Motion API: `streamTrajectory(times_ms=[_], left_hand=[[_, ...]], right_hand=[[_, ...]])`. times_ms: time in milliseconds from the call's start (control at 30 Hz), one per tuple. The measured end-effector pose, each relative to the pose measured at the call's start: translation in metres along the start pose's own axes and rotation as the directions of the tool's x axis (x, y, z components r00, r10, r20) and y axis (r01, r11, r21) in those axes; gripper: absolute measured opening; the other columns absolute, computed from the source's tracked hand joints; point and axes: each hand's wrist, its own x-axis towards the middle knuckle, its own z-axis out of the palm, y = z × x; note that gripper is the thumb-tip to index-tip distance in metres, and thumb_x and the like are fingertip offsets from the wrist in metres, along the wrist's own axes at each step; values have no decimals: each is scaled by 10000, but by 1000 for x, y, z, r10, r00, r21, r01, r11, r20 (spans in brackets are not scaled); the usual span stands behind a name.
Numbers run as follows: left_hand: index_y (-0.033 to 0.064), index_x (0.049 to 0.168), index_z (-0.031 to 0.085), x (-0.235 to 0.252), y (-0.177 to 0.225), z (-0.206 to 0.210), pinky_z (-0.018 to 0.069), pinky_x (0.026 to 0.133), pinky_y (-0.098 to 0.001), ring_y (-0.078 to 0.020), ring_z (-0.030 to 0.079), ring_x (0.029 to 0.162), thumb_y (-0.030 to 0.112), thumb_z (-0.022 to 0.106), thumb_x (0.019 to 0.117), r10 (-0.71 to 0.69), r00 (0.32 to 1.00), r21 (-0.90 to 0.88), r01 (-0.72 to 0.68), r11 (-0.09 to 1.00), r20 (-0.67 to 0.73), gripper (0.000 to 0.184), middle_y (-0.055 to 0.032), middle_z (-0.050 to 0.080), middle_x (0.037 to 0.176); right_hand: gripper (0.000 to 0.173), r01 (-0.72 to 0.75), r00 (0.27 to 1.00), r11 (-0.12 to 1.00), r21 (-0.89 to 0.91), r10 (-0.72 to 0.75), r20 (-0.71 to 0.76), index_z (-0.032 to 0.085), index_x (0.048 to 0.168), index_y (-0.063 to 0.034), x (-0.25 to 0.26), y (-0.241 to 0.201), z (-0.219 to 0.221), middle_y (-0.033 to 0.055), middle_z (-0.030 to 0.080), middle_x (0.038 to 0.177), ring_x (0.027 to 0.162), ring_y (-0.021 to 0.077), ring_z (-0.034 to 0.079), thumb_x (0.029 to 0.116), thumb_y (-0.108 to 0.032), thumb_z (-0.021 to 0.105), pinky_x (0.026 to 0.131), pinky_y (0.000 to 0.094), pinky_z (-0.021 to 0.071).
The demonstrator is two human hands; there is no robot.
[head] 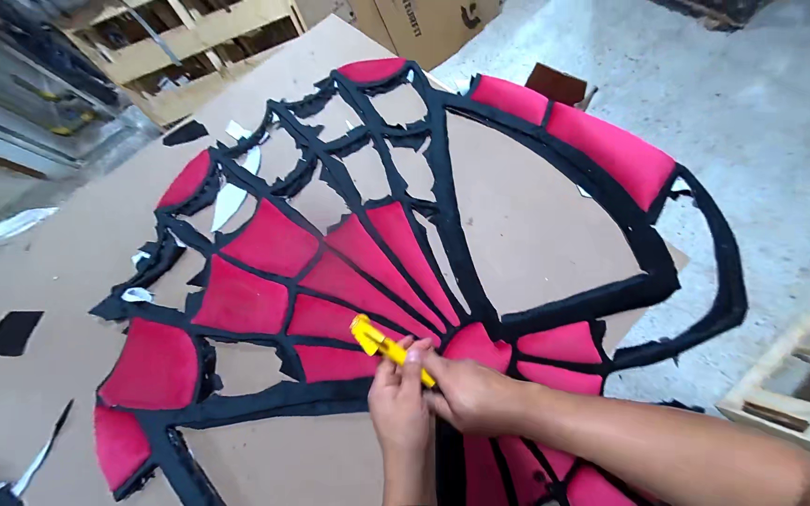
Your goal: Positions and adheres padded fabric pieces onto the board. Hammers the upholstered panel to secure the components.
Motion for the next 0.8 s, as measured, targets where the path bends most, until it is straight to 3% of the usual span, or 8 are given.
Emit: streamTrajectory(times_ms=[67,133,200,267,533,667,733,800], left_hand=[[-112,1247,578,14,-1,-28,627,846,-399,-237,753,897,57,476,1061,-71,989,43,77,996,-131,271,-157,761,996],[-90,1282,559,32,1,-63,657,720,-389,-219,742,748,90,453,1079,-109,978,136,134,982,-178,291,-125,720,871],[-35,1266,597,61,6,-87,552,500,-326,-164,596,541,148,457,1085,-97,975,261,147,954,-198,294,-69,621,740],[9,1282,594,101,21,-101,484,446,-305,-150,524,500,187,445,1100,-104,979,347,161,924,-175,295,-58,585,737],[51,1262,603,209,62,-86,562,537,-465,-236,625,574,367,340,1121,315,942,678,-157,718,-116,434,-89,631,740],[28,1279,591,228,23,-64,549,821,-649,-447,705,936,400,353,1116,3,995,902,84,423,-95,470,-250,704,948],[12,1233,629,228,56,-74,533,812,-664,-452,688,911,396,384,1113,27,995,880,72,469,-96,472,-258,690,940],[-3,1215,610,221,90,-92,553,699,-586,-357,670,750,386,369,1114,294,946,809,-63,584,-139,469,-195,659,841]], right_hand=[[505,123,989,983,-134,-111,94,604,1369,-84,33,2,-31,156,681,1241,1168,324,652,1075,-469,463,999,570,503],[444,158,962,948,-275,-211,-175,699,1269,-150,90,12,-57,68,708,1221,1163,238,662,1064,-475,476,1003,508,528],[517,151,880,905,-398,-306,-362,549,1487,-199,170,32,-73,14,525,1535,1436,202,465,1046,-465,506,1184,499,378],[654,111,893,850,-515,-313,-324,344,1621,-223,233,57,-70,-1,246,1709,1584,242,177,1038,-487,474,1267,564,160],[574,-73,887,814,-576,-210,-410,397,1593,-270,255,64,-39,2,248,1707,1569,314,212,1023,-332,441,1259,583,169],[571,-78,899,823,-562,-186,-396,389,1599,-267,253,62,-38,12,244,1708,1566,313,219,1034,-341,430,1263,574,162],[568,-75,888,813,-577,-209,-410,405,1591,-264,254,65,-38,17,267,1700,1561,305,238,1028,-343,424,1262,568,177],[578,-79,888,808,-584,-209,-409,398,1594,-269,254,66,-36,14,261,1702,1563,297,232,1022,-349,423,1266,556,173]])
